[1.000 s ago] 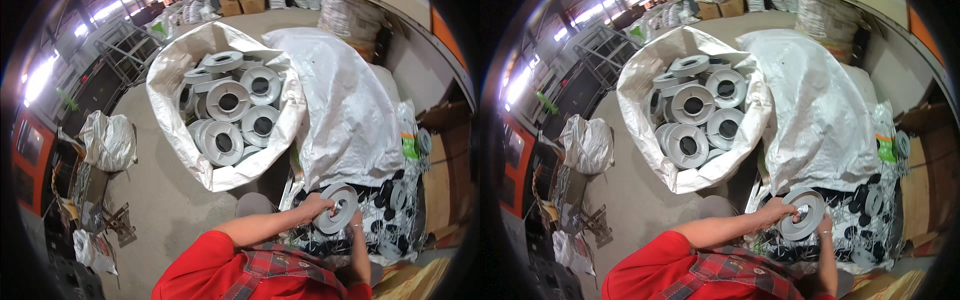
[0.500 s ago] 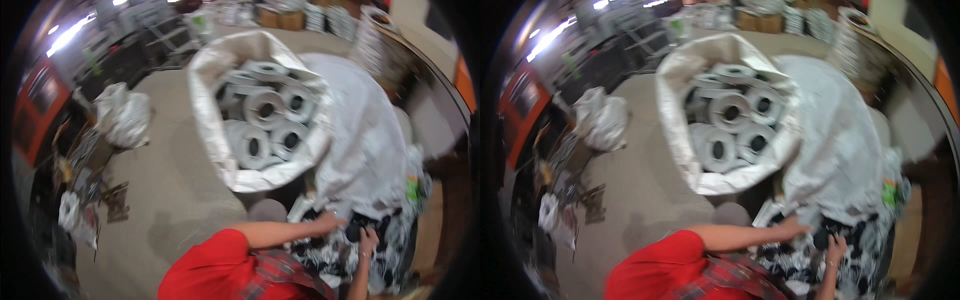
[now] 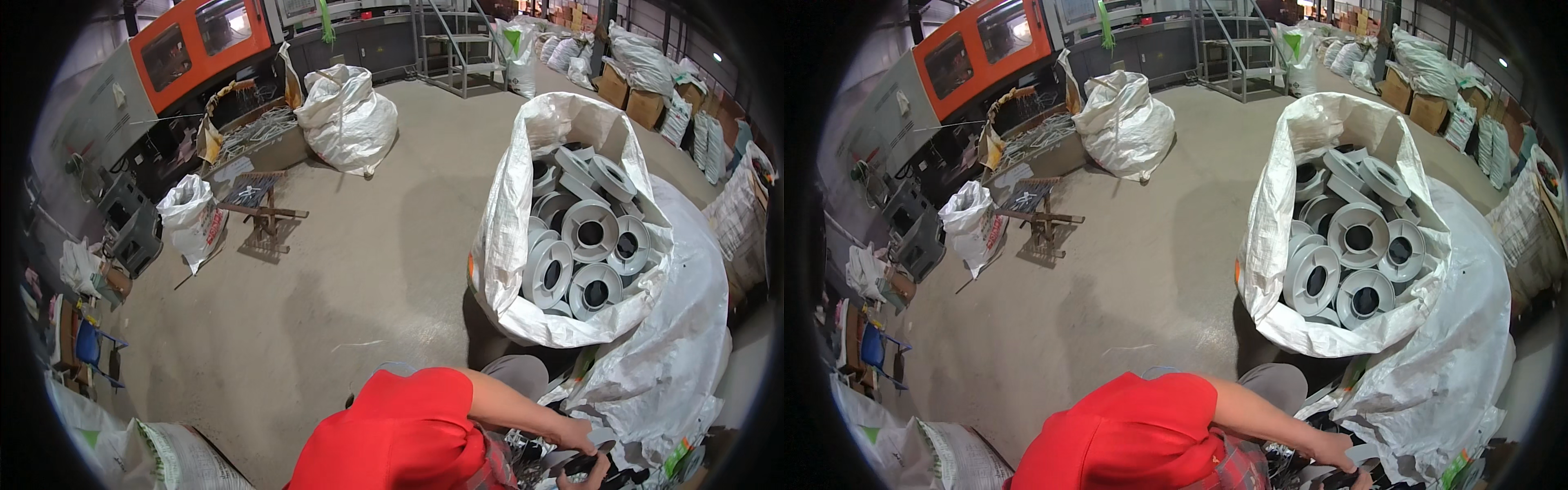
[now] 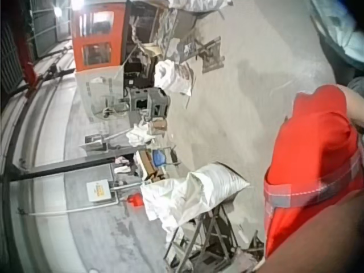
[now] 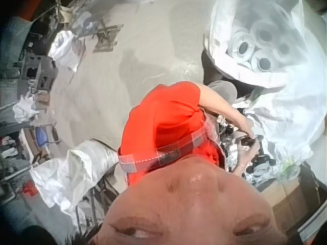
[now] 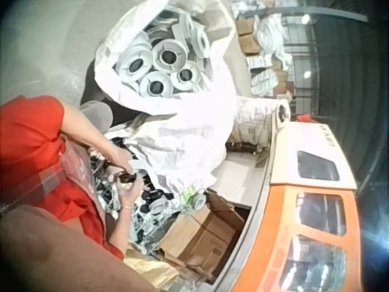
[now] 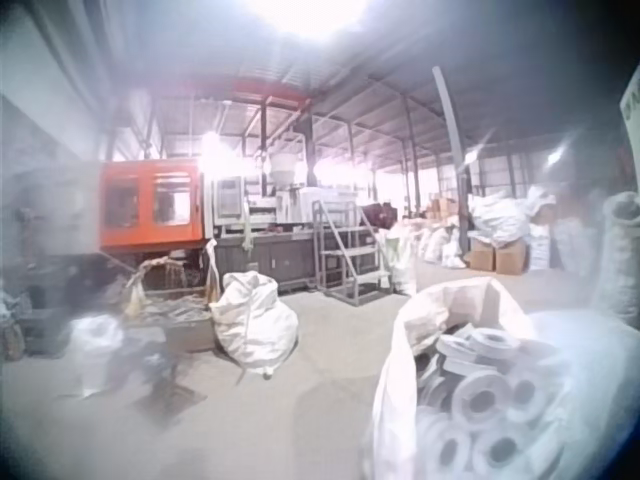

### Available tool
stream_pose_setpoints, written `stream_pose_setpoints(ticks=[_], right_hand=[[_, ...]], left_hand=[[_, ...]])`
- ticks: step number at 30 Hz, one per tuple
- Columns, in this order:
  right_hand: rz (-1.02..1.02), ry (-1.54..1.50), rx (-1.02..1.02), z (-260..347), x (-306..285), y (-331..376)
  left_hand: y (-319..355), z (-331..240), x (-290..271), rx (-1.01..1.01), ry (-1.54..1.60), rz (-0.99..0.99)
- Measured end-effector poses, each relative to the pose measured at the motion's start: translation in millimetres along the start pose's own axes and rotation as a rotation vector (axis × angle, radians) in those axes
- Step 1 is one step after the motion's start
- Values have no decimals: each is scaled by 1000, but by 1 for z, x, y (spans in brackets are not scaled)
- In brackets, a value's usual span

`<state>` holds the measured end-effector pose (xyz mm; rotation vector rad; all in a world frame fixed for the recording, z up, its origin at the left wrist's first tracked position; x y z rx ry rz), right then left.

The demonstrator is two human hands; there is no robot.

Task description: The person sits on the floor and repeatedly picks up white circular plastic frames and black circular inserts. They insert the black pieces into the white frames and place the assembled units into a large white sack. The person continues this repetitive assembly process throughout the clip.

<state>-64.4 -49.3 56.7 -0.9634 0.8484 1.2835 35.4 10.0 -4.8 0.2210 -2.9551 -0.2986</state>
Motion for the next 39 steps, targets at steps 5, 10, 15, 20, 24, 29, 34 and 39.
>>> stream_pose_setpoints(ticks=[5, 10, 15, 20, 24, 29, 34, 39], right_hand=[[-10, -15, -44, 2, -7, 3], [-85, -293, 97, -23, 3, 6], [-103, 27, -83, 29, -8, 1], [-68, -556, 225, -36, 19, 17], [-313, -1682, 459, -75, 56, 34], [-427, -970, 336, -49, 33, 8], [-332, -2156, 278, -45, 95, 8], [274, -2313, 7, 4, 86, -18]], left_hand=[[8, -5, 17, 65, 445, 71], [11, -18, 17, 276, 187, -60], [34, -20, 14, 99, 218, -53], [45, -50, 37, 428, 80, 38], [41, -29, 49, 831, -775, -185], [57, -38, 6, 323, -330, 6], [68, -67, 39, 645, -816, 274], [98, -115, 14, 788, -1228, 156]])
Point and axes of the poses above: each hand's wrist, its own y-axis away from the middle knuckle, its own x-axis out of the palm, z = x × y, the point moved 9 cm from there along -y, towards the middle knuckle, and after that the axes turned 13 degrees about z, right-handed, at the moved point
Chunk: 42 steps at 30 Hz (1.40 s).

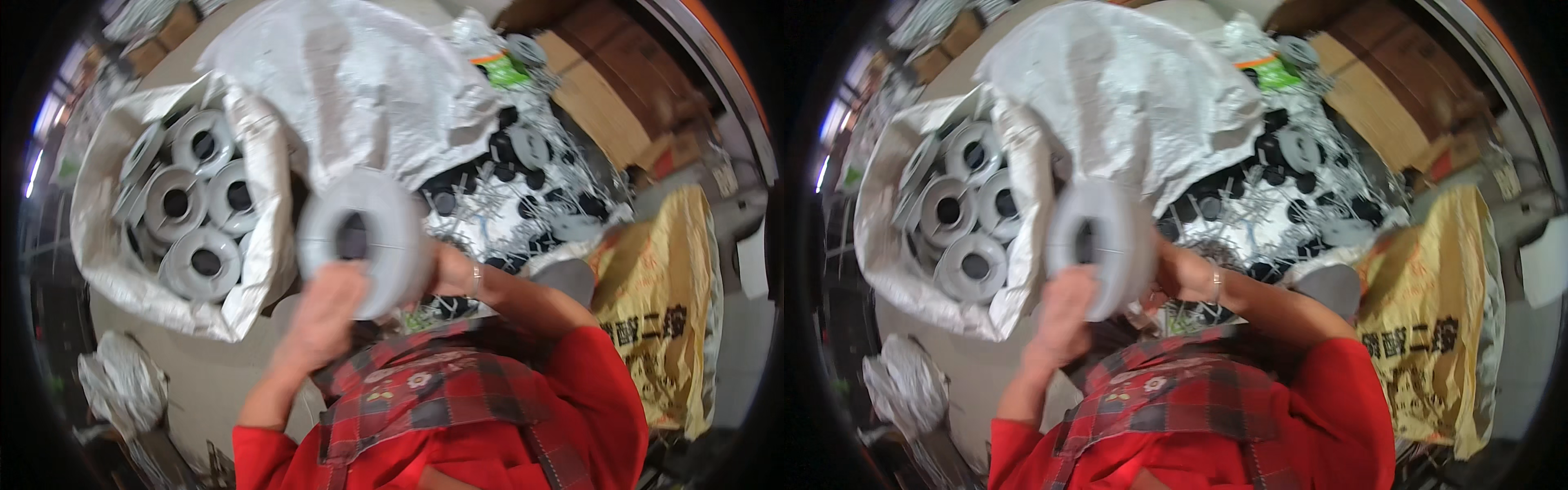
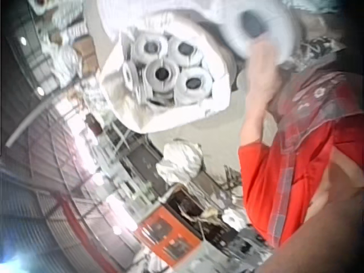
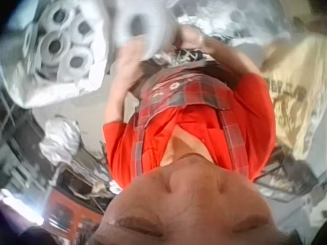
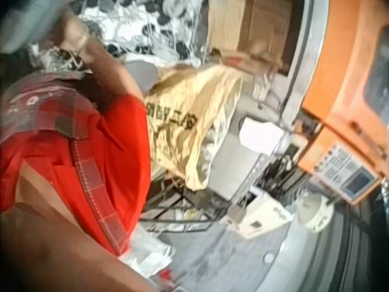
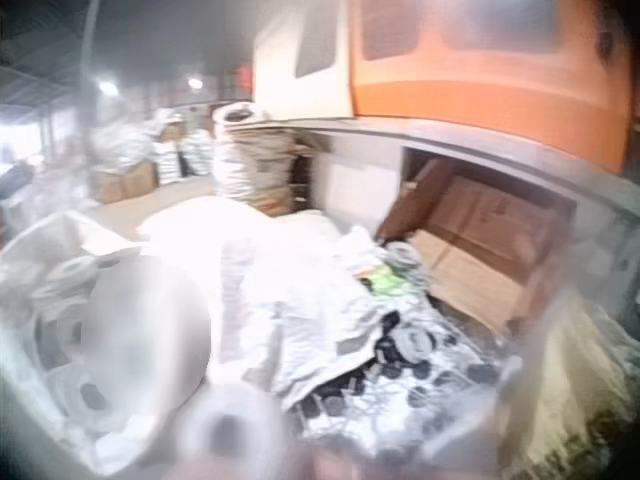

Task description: The person sits on the floor and repeatedly picks up white circular plastic frames and black circular inserts. They insert the black pieces into the white frames and place the assembled units into a large white sack. The person continues this repetitive assembly process throughout the clip.

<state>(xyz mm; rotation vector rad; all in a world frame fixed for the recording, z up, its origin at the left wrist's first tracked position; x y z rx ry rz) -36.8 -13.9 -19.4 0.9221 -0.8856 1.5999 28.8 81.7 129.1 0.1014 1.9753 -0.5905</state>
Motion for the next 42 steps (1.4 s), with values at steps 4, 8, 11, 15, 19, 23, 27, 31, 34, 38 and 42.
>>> stream_pose_setpoints(ticks=[4, 8, 11, 15, 19, 23, 27, 31, 34, 38, 42], right_hand=[[-685, 1454, 373, 79, -68, 73], [-1196, 1767, 692, 147, -165, 225], [-1433, 1684, 1272, 162, -203, 334], [-1160, 1510, 1790, 122, -202, 413], [-1284, 1618, 1332, 152, -170, 324], [-999, 977, 141, 154, -120, 212], [-400, 295, -37, 96, -70, 102], [-646, 610, 60, 96, -138, 70], [-1105, 1551, 316, 127, -222, 93], [-942, 1999, 878, 105, -273, 77], [-1005, 2053, 1088, 96, -292, 64]], left_hand=[[51, 73, -119, -524, -532, -333], [54, 68, -177, -548, -70, -912], [14, 90, -111, -548, 115, -653], [-45, 103, 49, -713, 843, -223], [-52, 91, 151, -812, 1287, 82], [-32, 108, 179, -954, 1265, -7], [-39, 100, 169, -943, 1397, -78], [-26, 96, 167, -1074, 1695, -119], [-8, 109, 171, -1217, 1687, -195], [-4, 80, 199, -1347, 1886, -25], [16, 56, 239, -1399, 1895, 243]])
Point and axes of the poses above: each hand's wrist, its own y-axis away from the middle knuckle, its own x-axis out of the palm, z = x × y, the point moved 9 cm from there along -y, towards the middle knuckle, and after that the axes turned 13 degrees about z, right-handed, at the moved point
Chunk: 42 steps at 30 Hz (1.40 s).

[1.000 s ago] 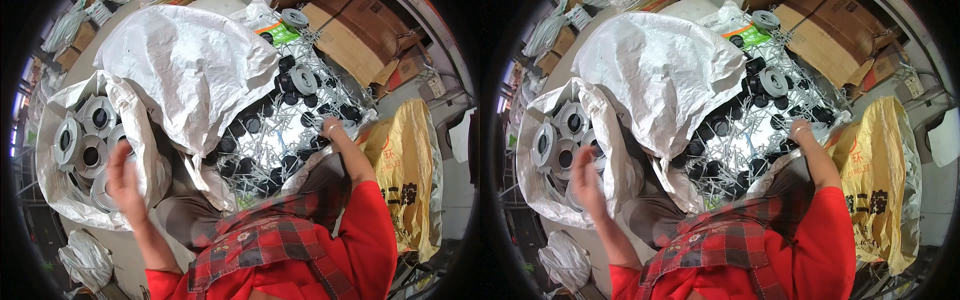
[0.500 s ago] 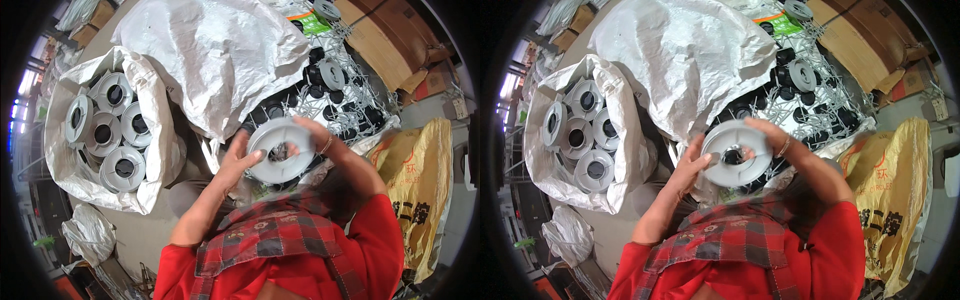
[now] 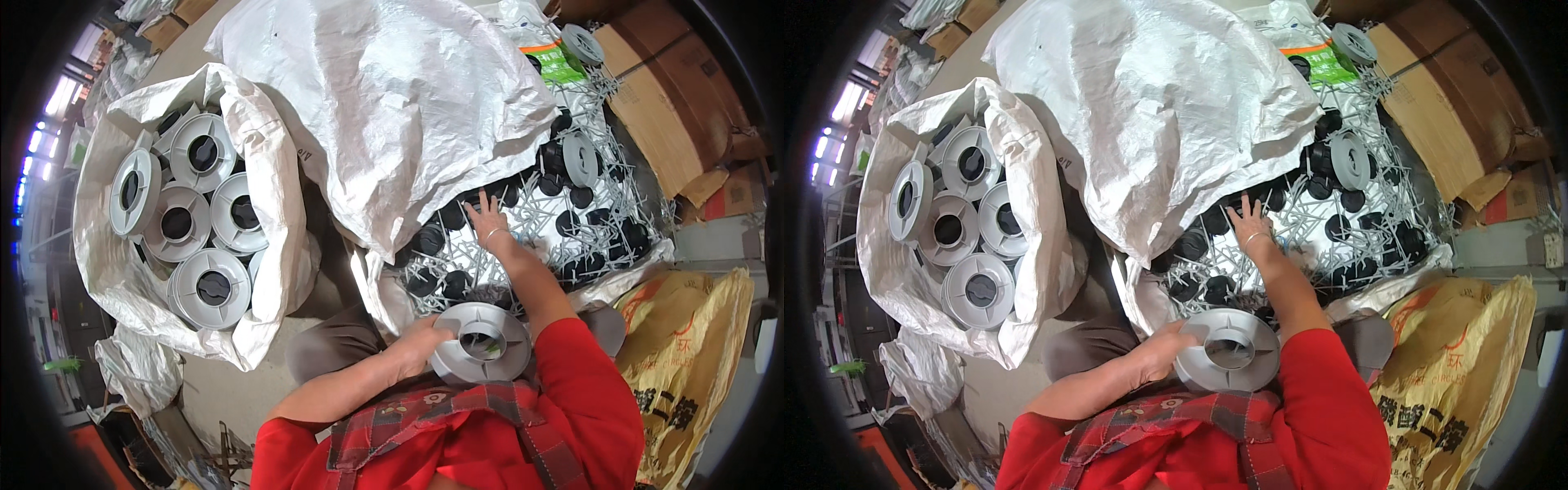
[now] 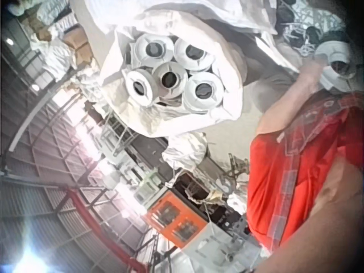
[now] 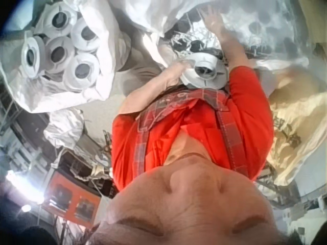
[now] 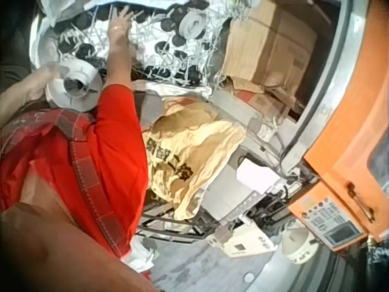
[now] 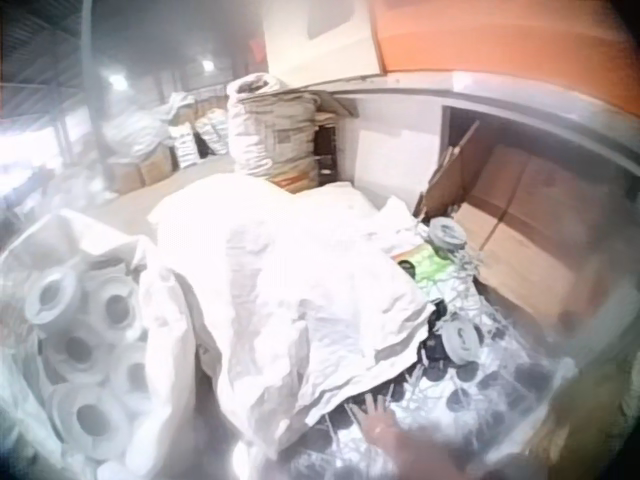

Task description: The person sits on the floor and repeatedly picks up white circular plastic frames and black circular inserts. They insert the black pieces into the white frames and place the assembled units into a large white sack. The person continues this repetitive assembly process throughout the clip.

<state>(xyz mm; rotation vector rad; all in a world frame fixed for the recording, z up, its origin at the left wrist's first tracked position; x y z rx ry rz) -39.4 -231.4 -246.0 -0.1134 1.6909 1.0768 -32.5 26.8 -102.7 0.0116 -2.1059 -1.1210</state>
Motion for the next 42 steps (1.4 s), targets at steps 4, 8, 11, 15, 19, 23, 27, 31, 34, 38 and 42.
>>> stream_pose_setpoints(ticks=[4, 8, 11, 15, 19, 23, 27, 31, 34, 38, 42], right_hand=[[-126, -73, 36, -22, 20, -12], [69, -82, -117, -30, 44, 10], [181, -362, -183, -41, 50, 49], [-99, -989, -275, -69, 31, 87], [-36, -1597, -460, -38, -68, 168], [-277, -1166, -676, 15, -102, 219], [-109, -1380, -627, 54, -127, 256], [-443, -653, -810, 73, -155, 290], [-502, -283, -927, 91, -156, 316], [-491, -363, -949, 86, -159, 318], [-356, -623, -881, 79, -158, 297]], left_hand=[[-13, 16, -8, 156, -444, -11], [2, 27, 41, -227, -618, 357], [11, 10, 69, 2, -984, 571], [18, -10, 75, 39, -1104, 519], [30, -63, 37, 361, -541, 114], [44, -87, 26, 557, -581, -128], [52, -86, 22, 651, -545, -141], [62, -72, 17, 595, -513, -44], [64, -70, 26, 613, -195, 155], [64, -70, 41, 631, -299, 262], [67, -64, 34, 749, -257, 119]])
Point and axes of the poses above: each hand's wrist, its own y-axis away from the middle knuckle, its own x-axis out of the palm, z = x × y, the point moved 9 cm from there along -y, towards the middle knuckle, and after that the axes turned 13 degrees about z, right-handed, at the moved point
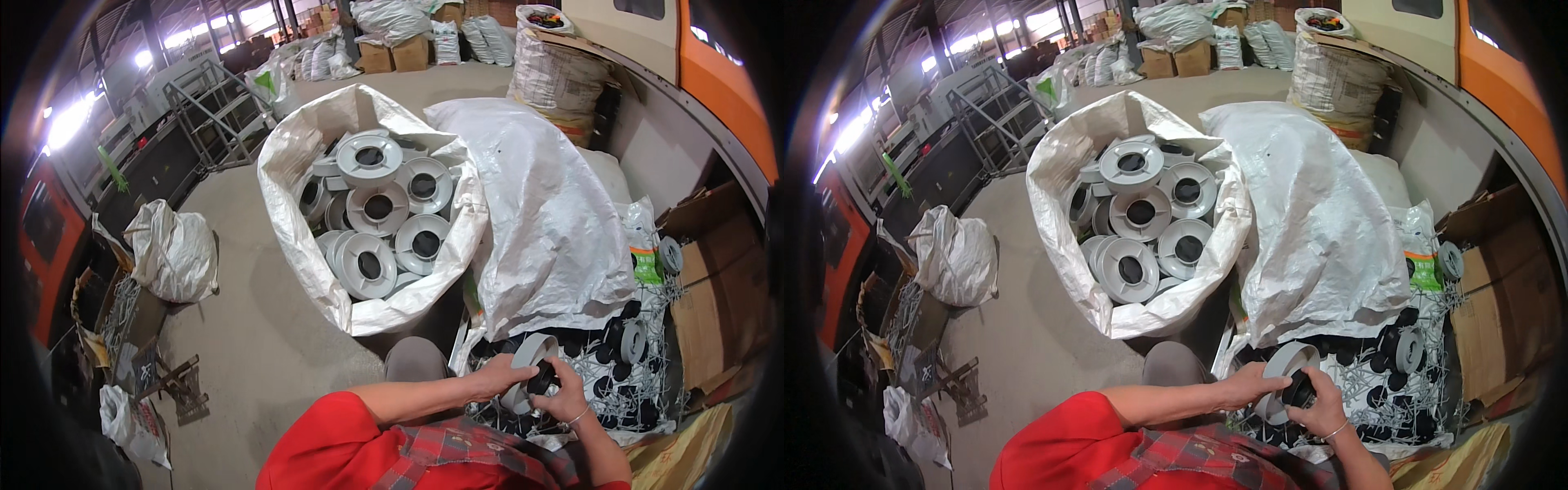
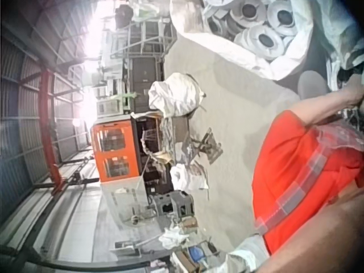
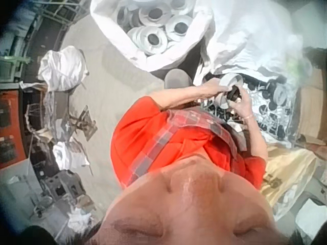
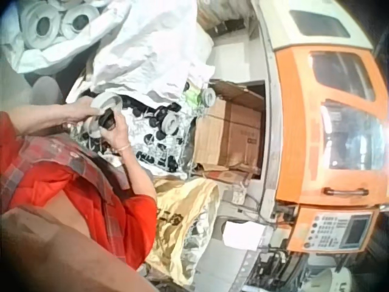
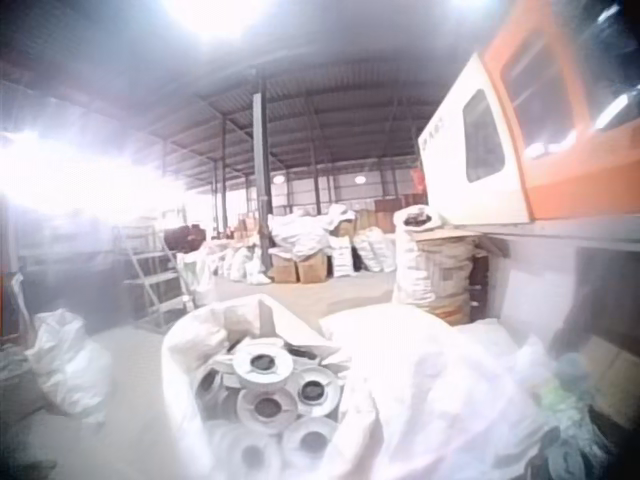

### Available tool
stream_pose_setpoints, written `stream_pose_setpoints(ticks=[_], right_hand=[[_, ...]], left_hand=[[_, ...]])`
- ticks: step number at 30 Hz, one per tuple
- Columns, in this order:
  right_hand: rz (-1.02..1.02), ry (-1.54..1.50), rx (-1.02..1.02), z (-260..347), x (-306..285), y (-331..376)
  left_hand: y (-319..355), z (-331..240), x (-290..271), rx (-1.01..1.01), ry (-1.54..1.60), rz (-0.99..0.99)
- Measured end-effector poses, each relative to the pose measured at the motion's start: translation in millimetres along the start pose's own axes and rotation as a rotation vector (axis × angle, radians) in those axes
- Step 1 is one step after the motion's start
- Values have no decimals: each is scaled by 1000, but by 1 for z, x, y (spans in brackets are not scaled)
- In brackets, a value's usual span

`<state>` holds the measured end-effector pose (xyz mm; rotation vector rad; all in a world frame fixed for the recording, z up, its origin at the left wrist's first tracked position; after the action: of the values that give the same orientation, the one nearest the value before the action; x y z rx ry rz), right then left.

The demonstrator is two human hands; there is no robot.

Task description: The person sits on the floor and repeatedly picks up white circular plastic frames and black circular inserts. They insert the black pieces into the white frames and place the assembled units into a large white sack. The person continues this repetitive assembly process throughout the clip.

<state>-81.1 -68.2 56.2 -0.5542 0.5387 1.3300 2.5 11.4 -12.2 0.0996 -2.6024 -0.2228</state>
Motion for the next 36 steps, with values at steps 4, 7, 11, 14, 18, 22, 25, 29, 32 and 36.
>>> stream_pose_setpoints(ticks=[4, 7, 11, 14, 18, 22, 25, 29, 32, 36], right_hand=[[-54, -63, 74, -15, 2, 8], [-60, 9, -45, 18, 5, 5], [-70, 394, -280, 67, 1, 5], [-37, 340, -70, 43, 1, 2], [-31, 108, -18, 20, -7, 0], [-189, -717, 288, -21, 6, 4], [-261, -384, 188, -20, 6, 7], [-178, -45, 76, 1, 3, 4], [-151, 4, 21, 12, 6, 4], [-111, 258, -194, 32, 12, 11]], left_hand=[[16, -50, 19, -94, -371, 11], [13, -39, 1, -122, -387, 126], [14, -37, -13, -258, 83, 44], [6, -20, -14, -207, -83, 117], [4, -19, 3, -56, 57, 116], [17, -42, 20, -22, -127, -11], [16, -39, 15, -25, -66, -44], [17, -22, -10, -187, -119, 3], [16, -29, 1, -253, 61, 106], [17, -24, -9, -286, 24, 84]])
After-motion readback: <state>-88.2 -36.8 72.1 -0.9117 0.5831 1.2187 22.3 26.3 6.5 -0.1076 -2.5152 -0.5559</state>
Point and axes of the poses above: each hand's wrist, its own y-axis away from the middle knuckle, its own x-axis out of the palm, z = x × y, the point moved 9 cm from there along -y, towards the middle knuckle, and after that the axes turned 13 degrees about z, right-handed, at the moved point
